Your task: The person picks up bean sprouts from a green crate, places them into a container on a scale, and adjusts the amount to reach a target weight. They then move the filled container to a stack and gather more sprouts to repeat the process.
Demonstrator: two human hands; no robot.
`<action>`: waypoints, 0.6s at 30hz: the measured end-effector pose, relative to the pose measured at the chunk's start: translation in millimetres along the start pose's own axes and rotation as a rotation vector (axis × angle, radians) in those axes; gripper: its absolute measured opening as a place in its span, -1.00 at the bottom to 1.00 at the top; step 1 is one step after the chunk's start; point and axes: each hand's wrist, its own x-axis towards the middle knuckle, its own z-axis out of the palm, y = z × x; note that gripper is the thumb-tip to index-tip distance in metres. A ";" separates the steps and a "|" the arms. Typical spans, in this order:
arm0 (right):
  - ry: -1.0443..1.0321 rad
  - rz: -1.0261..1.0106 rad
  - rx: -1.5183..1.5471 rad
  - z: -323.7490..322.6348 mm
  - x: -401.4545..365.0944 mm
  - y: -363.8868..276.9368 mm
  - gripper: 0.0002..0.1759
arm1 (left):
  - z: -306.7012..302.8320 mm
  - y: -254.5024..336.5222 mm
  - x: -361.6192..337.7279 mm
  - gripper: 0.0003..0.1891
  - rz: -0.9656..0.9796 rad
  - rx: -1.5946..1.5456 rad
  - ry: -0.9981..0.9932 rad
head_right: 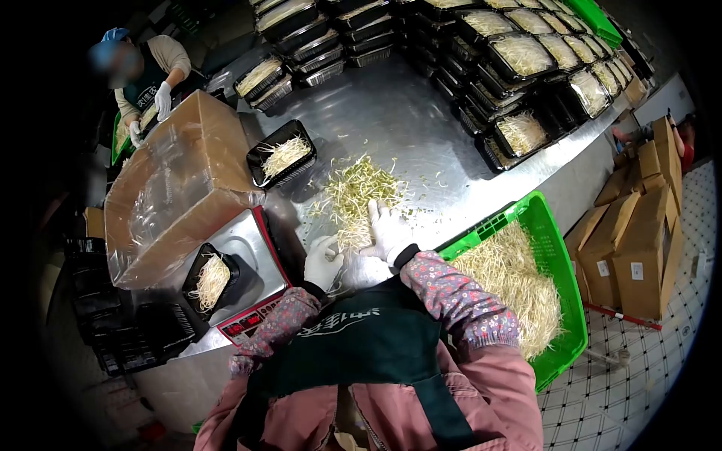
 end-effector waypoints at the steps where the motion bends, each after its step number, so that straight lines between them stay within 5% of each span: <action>1: -0.065 -0.001 -0.017 4.5 4.1 -6.4 0.35 | 0.4 4.4 -2.3 -0.52 -0.016 0.012 0.015; 2: -0.131 -0.004 -0.034 12.9 8.8 -8.4 0.34 | 1.5 6.0 -2.9 -0.52 -0.003 0.012 0.022; 3: -0.027 -0.028 -0.060 26.4 12.3 -5.6 -0.05 | 1.9 6.6 -4.5 -0.52 0.008 0.012 0.027; 7: 0.133 -0.127 0.064 55.1 27.8 23.2 -0.72 | -4.0 -1.4 -10.2 -0.52 0.018 -0.036 0.022; 11: -0.094 0.108 0.266 0.5 32.5 26.8 -0.66 | -10.0 -1.9 -26.4 -0.49 0.030 -0.032 0.066; 14: -0.023 0.082 0.458 -6.8 47.8 49.5 -0.67 | -20.6 6.8 -46.5 -0.41 -0.117 -0.047 -0.060; 18: -0.015 0.077 1.013 -58.1 81.3 30.6 -0.75 | -16.6 -8.6 -57.8 -0.39 -0.024 0.013 -0.058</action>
